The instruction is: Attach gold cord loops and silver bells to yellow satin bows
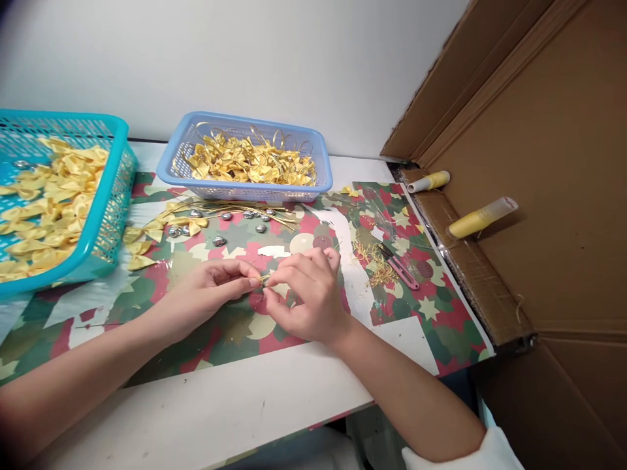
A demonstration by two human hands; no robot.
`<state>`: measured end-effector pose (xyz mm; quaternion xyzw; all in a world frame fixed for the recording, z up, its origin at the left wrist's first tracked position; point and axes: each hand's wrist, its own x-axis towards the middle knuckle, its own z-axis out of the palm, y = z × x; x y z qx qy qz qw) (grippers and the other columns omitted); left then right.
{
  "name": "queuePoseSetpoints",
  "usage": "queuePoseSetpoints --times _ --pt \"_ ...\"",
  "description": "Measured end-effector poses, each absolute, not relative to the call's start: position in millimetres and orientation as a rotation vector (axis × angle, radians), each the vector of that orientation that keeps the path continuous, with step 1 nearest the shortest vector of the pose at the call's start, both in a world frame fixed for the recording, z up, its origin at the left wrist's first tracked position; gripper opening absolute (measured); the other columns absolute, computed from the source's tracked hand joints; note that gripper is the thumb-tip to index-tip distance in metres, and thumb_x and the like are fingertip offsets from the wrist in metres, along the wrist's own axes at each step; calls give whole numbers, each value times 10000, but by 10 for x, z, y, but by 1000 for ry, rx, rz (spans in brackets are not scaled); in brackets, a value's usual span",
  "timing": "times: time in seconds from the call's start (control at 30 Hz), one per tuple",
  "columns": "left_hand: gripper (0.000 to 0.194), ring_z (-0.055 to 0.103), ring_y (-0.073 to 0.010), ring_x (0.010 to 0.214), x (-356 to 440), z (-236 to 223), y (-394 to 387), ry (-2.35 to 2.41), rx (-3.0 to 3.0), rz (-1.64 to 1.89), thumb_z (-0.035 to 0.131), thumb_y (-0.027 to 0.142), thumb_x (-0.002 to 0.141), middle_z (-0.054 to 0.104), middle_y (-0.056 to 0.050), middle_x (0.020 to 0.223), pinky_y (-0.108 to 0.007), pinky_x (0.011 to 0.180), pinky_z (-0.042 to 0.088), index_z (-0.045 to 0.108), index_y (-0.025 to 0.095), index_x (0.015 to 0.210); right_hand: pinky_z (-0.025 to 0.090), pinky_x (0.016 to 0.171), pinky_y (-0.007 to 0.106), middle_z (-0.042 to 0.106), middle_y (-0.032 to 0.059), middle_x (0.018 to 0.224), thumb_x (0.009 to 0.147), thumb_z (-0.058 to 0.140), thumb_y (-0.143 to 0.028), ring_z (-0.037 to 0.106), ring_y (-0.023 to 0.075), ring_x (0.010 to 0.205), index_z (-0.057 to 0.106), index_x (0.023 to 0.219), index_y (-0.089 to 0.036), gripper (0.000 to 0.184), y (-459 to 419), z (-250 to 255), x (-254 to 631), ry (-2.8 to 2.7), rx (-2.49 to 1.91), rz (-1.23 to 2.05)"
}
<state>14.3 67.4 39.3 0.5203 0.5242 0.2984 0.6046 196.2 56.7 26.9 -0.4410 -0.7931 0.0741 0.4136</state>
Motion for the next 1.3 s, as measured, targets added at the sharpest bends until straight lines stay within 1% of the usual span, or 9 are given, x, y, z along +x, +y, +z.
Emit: queuePoseSetpoints --times 0.13,0.3,0.53,0.77,1.0,1.17,1.23,1.3 --pt "222 574 -158 661 141 373 681 1205 1196 676 691 392 708 651 -25 706 -250 601 454 693 171 716 271 774 405 670 -25 740 818 623 -251 540 198 768 642 776 -287 58 593 236 1972 -2085 -1107 93" --pt "212 588 -160 674 145 386 675 1198 1189 661 699 387 706 665 -23 715 -250 617 465 692 175 710 254 807 409 686 -24 789 856 626 -263 546 197 823 650 758 -270 102 618 235 1989 -2131 -1125 105" --pt "262 586 -168 672 144 374 663 1187 1222 657 694 438 717 663 -36 721 -255 587 465 691 176 723 255 796 383 676 -25 816 860 621 -243 537 181 833 616 724 -237 136 624 271 1994 -2155 -1201 296" --pt "239 575 -175 696 137 363 657 1188 1235 655 670 417 735 650 -42 742 -263 587 453 679 178 738 284 859 376 648 -27 823 846 631 -224 546 172 854 591 730 -225 123 645 354 2051 -2111 -1236 593" --pt "266 563 -171 702 145 378 664 1196 1219 641 677 440 720 648 -40 760 -269 609 448 689 175 739 316 877 375 636 -27 828 856 624 -221 539 170 871 596 739 -228 121 666 376 2076 -2062 -1266 735" --pt "277 556 -166 695 144 381 664 1194 1219 654 679 456 719 646 -37 747 -262 609 445 689 178 725 325 876 375 639 -20 840 870 605 -232 551 169 868 617 779 -233 92 668 368 2079 -2044 -1249 707" --pt "274 556 -163 693 142 378 665 1194 1204 659 682 451 718 645 -33 738 -260 616 447 686 177 723 328 856 375 643 -14 835 846 628 -255 554 175 853 620 789 -233 62 656 361 2080 -2026 -1199 592" --pt "263 557 -155 689 142 374 668 1186 1192 665 686 437 716 643 -25 733 -253 622 447 684 174 723 323 817 375 647 -11 809 801 669 -287 552 179 813 614 754 -230 92 639 344 2071 -2019 -1123 422"
